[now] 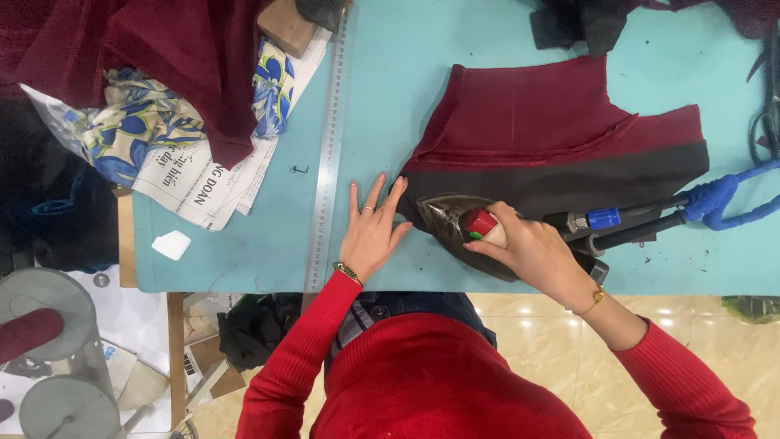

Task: A person is ironing and pressing fabric components of a garment at an industrial workstation, aligning pieces and using a steam iron.

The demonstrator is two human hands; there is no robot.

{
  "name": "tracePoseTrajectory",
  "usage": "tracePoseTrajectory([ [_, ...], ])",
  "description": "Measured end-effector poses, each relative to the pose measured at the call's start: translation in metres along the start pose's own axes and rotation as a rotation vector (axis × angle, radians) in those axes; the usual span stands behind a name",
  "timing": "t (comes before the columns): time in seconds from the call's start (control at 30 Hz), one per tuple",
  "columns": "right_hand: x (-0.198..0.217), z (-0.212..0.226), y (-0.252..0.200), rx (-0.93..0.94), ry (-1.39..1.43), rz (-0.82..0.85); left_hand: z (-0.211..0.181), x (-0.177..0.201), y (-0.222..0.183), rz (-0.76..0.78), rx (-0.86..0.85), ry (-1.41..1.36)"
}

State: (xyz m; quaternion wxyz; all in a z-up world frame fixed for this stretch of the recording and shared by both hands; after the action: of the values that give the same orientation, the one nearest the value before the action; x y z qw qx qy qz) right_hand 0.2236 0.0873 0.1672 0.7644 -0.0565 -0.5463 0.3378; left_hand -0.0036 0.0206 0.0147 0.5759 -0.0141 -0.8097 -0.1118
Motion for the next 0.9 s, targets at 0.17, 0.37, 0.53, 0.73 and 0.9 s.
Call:
tracePoseTrajectory([
  [0.17, -0.002, 0.012, 0.005, 0.058, -0.031, 0.000, 0.002, -0.001, 0.001, 0.014, -0.006, -0.016],
  [0.37, -0.013, 0.005, 0.011, 0.128, -0.084, 0.016, 0.004, 0.000, 0.002, 0.004, -0.012, -0.087],
  [0.53, -0.012, 0.007, 0.012, 0.168, -0.064, -0.032, 0.011, -0.002, 0.012, -0.065, 0.007, -0.361],
  [0.73, -0.014, 0.001, 0.012, 0.210, -0.088, -0.045, -0.002, 0.017, 0.106, -0.263, -0.033, -0.336],
  [0.9, -0.010, 0.005, 0.010, 0.246, -0.059, -0.073, -0.013, -0.036, 0.188, -0.184, -0.082, 0.037],
])
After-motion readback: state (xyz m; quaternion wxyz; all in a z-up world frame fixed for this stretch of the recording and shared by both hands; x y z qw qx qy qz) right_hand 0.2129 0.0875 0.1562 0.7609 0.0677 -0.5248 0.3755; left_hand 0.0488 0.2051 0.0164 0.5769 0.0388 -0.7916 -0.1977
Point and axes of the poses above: each hand's wrist, its own y-axis towards the middle knuckle, its own x-axis out of the back of the hand, z = x × y, the point moved 3 cm from there along y, towards the middle knuckle, and after that the axes turned 4 degrees about y, right-handed, at the moved point
